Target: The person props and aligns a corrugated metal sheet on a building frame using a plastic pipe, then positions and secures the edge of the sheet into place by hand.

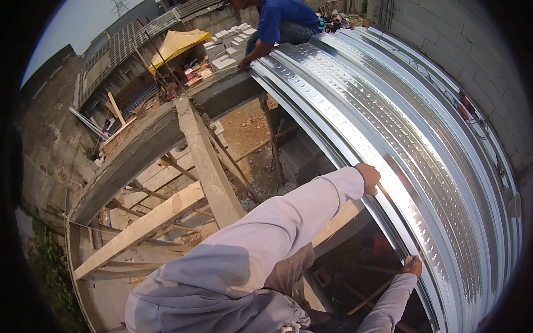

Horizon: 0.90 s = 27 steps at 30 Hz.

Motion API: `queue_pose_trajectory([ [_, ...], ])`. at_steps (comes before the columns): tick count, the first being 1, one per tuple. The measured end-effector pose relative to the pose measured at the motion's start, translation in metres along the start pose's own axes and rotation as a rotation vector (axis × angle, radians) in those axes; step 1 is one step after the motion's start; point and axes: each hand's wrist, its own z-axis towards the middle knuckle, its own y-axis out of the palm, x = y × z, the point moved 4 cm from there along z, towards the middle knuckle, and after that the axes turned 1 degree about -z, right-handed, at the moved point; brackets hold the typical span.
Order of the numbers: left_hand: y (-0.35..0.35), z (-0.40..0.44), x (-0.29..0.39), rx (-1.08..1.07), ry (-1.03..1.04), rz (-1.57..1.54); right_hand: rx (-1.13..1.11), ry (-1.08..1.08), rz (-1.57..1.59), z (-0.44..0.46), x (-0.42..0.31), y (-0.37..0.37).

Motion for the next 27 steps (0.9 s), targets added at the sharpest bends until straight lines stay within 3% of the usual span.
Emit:
queue_pose_trajectory([
  [27, 0.001, 0.001, 0.001, -0.009, -0.014, 0.006, 0.002, -0.006, 0.015, 0.009, 0.003, -0.003],
])
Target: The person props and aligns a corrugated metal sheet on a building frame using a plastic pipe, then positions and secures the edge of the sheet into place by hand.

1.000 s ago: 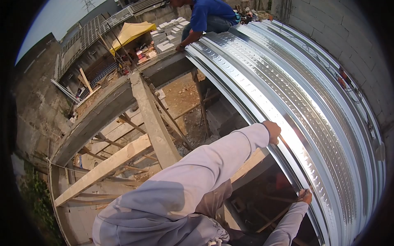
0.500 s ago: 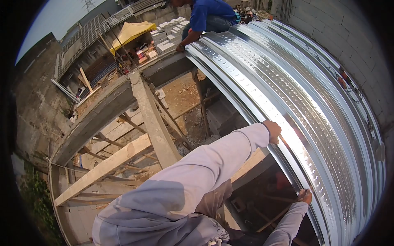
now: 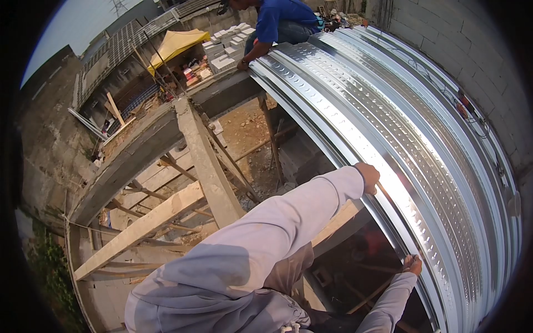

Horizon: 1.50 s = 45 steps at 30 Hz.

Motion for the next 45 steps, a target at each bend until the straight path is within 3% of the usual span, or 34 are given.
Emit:
queue_pose_trajectory([
  [45, 0.004, 0.004, -0.001, -0.052, 0.007, 0.005, 0.018, 0.007, 0.049, 0.001, 0.003, 0.002],
])
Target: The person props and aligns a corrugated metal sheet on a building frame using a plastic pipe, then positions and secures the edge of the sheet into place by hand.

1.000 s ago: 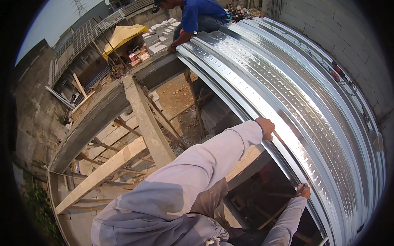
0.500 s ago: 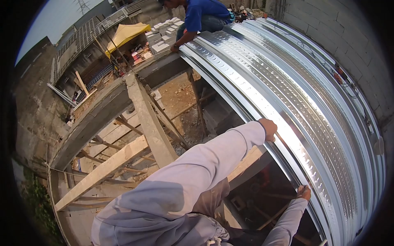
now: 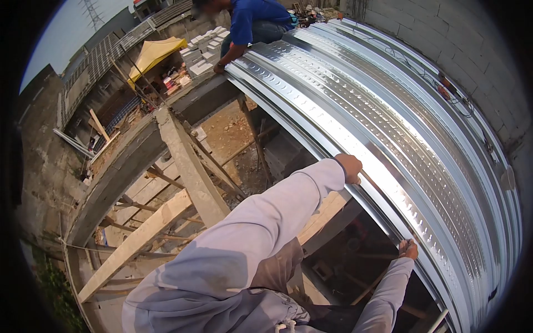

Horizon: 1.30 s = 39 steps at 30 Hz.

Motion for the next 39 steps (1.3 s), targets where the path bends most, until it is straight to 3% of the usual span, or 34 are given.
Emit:
queue_pose_trajectory([
  [6, -0.002, -0.002, 0.001, -0.024, -0.012, -0.004, 0.013, -0.005, -0.029, -0.009, -0.002, 0.001],
  [9, 0.002, 0.002, -0.003, 0.109, 0.001, -0.013, 0.011, -0.014, -0.017, -0.006, -0.002, 0.001],
  [15, 0.002, 0.002, -0.002, 0.090, -0.009, -0.011, -0.029, -0.009, -0.023, -0.007, -0.002, 0.002],
  [18, -0.002, -0.003, 0.001, -0.023, -0.018, 0.004, -0.008, -0.019, -0.041, -0.007, -0.003, 0.002],
  [39, -0.005, -0.007, 0.002, 0.016, -0.010, -0.025, -0.057, 0.007, -0.045, 0.001, 0.000, -0.002],
])
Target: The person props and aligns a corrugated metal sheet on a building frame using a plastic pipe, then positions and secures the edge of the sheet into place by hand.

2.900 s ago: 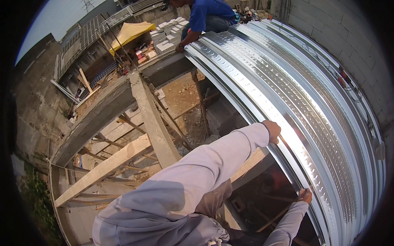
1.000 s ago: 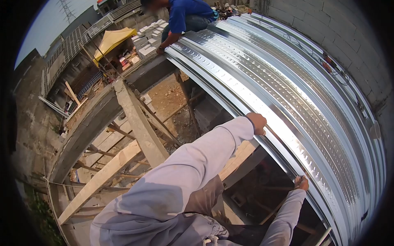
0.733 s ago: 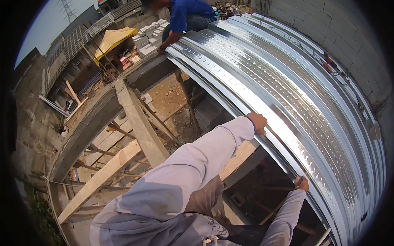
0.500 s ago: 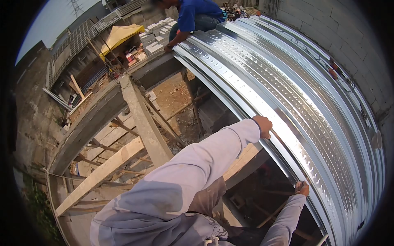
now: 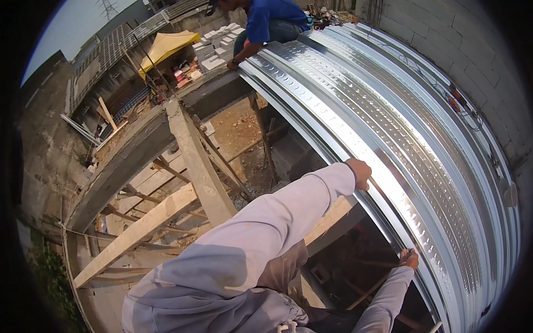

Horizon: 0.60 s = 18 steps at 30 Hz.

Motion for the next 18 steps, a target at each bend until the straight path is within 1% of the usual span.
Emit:
queue_pose_trajectory([
  [5, 0.000, 0.000, 0.000, 0.011, -0.012, 0.016, 0.023, -0.010, -0.022, -0.004, -0.001, 0.001],
  [8, 0.000, 0.000, 0.001, 0.019, -0.008, 0.017, -0.043, -0.010, -0.009, 0.002, 0.000, 0.000],
  [9, 0.001, 0.000, 0.001, 0.018, -0.006, 0.018, 0.026, -0.013, 0.021, 0.003, 0.001, 0.000],
  [12, 0.001, 0.000, 0.000, 0.018, -0.003, 0.020, -0.305, 0.012, 0.039, 0.014, 0.001, -0.005],
  [15, 0.000, -0.001, 0.000, 0.040, 0.002, 0.020, -0.023, -0.017, 0.056, 0.010, 0.003, -0.003],
  [18, 0.002, 0.000, 0.000, 0.052, 0.000, 0.025, -0.104, -0.008, 0.007, 0.011, 0.001, -0.006],
])
